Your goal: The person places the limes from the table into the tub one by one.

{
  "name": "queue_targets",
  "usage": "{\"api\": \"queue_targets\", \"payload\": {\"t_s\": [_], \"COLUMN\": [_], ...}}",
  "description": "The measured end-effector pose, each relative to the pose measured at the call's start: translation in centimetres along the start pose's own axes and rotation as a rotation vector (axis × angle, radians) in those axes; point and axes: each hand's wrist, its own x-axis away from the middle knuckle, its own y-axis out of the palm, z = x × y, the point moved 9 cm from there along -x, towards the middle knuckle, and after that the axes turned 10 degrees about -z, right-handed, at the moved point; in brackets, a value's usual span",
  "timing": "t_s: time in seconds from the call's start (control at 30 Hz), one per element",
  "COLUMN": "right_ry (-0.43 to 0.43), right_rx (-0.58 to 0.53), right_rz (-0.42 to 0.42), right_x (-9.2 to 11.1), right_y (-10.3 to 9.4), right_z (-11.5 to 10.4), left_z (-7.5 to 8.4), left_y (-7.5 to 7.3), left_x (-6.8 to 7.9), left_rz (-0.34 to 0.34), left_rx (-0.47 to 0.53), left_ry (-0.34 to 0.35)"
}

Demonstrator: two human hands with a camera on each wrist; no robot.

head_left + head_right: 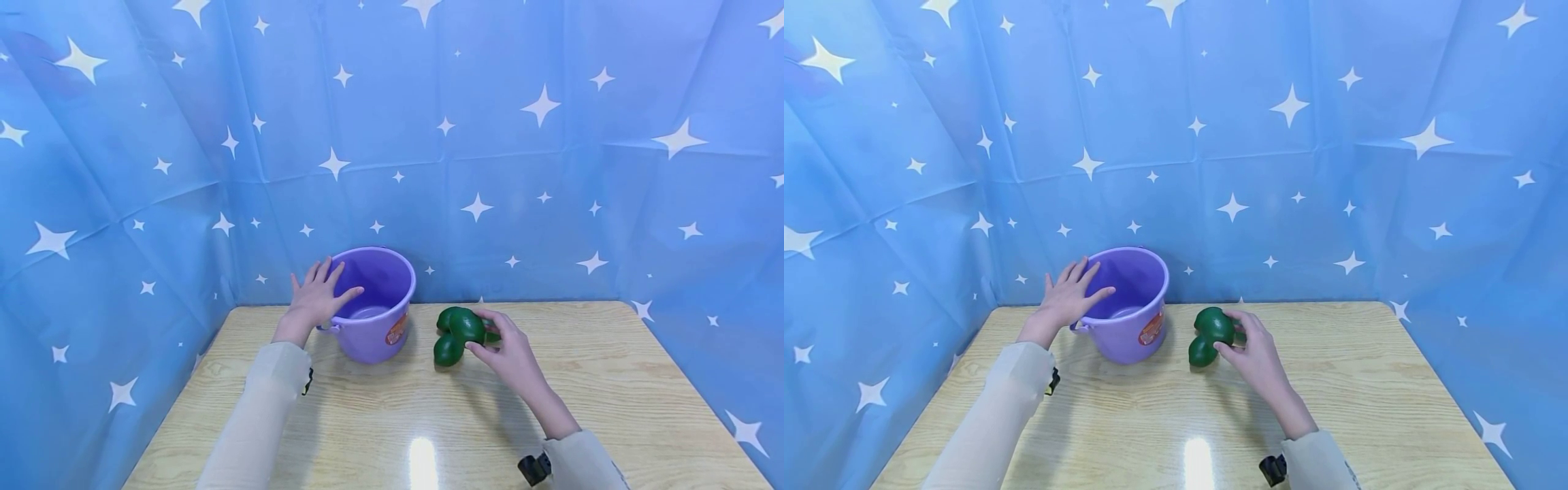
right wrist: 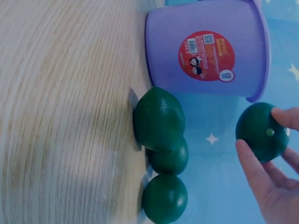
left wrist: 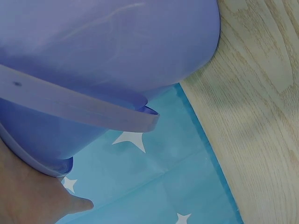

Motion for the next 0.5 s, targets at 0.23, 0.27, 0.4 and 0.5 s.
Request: {"api": "queue_targets", "payload": {"t_s": [0.23,0.27,0.4,0.5], "right_ry": [-0.005,-0.008,-0.010,-0.002], "right_rx": [0.006,0.006,-0.002,-0.009], "right_rz": [0.004,0.005,0.001,-0.005], "right_x": [0.03,0.02,-0.01,-0.07], "right_y": [0.01,-0.01,-0.02,0.00], "right_z": [-0.15,-0.18,-0.24,-0.21], "left_z": [-0.05,-0.04,0.01,0.01], "left_y": [0.03,0.02,-0.05,-0.03], "left_x": [-0.01,0.01,0.05,0.03], "left_rz": [-0.003,-0.003,-0.003,-0.004], "left_rx": [-0.001,-0.001,0.001,0.002], "left_ry": [-0.002,-0.003,-0.002,-0.001]}}
